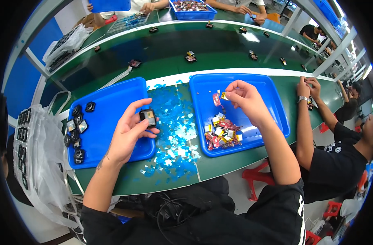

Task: The recorder is assembling small electronic components, likely batteries or sensors, at a factory workstation.

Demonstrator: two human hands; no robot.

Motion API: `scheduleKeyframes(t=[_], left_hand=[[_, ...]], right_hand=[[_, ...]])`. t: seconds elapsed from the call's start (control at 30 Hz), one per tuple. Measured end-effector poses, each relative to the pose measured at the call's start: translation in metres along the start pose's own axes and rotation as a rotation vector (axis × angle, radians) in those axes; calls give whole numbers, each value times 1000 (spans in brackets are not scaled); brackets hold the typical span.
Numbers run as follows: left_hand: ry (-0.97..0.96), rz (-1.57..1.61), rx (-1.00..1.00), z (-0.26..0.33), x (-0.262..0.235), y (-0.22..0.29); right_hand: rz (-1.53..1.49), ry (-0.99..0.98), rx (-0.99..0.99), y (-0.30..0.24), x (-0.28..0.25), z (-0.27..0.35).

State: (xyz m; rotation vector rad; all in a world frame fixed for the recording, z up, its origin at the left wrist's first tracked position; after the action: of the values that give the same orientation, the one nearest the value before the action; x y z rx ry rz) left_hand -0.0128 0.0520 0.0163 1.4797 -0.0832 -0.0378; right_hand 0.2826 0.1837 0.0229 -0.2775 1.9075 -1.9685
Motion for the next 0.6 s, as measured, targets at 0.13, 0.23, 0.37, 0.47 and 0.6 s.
scheduleKeyframes(t=[0.13,0.23,0.37,0.47,0.6], left_hand=[[12,-47,5,-2,-1,-8],[15,-70,18,-1,1,-12],[31,-92,47,-1,1,-9],[62,-117,55,1,-1,-11],[67,-124,71,1,-1,-11]], right_hand=[[401,171,-40,31,-23,-12],[717,202,-145,28,-33,-10],[786,253,-271,9,-42,-4],[900,196,-196,2,-51,3],[874,120,-92,21,-51,5]])
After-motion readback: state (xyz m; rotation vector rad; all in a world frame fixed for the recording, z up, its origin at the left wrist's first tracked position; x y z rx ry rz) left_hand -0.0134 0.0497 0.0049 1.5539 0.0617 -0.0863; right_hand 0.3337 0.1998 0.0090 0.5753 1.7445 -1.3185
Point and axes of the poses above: each hand's wrist, its own z-axis away from the middle knuckle, its own x-axis out of the palm, y = z × x, the point moved 3 cm from there along -z, towards the middle knuckle, and after that the axes turned 9 degrees about -z, right-handed, at the moved point
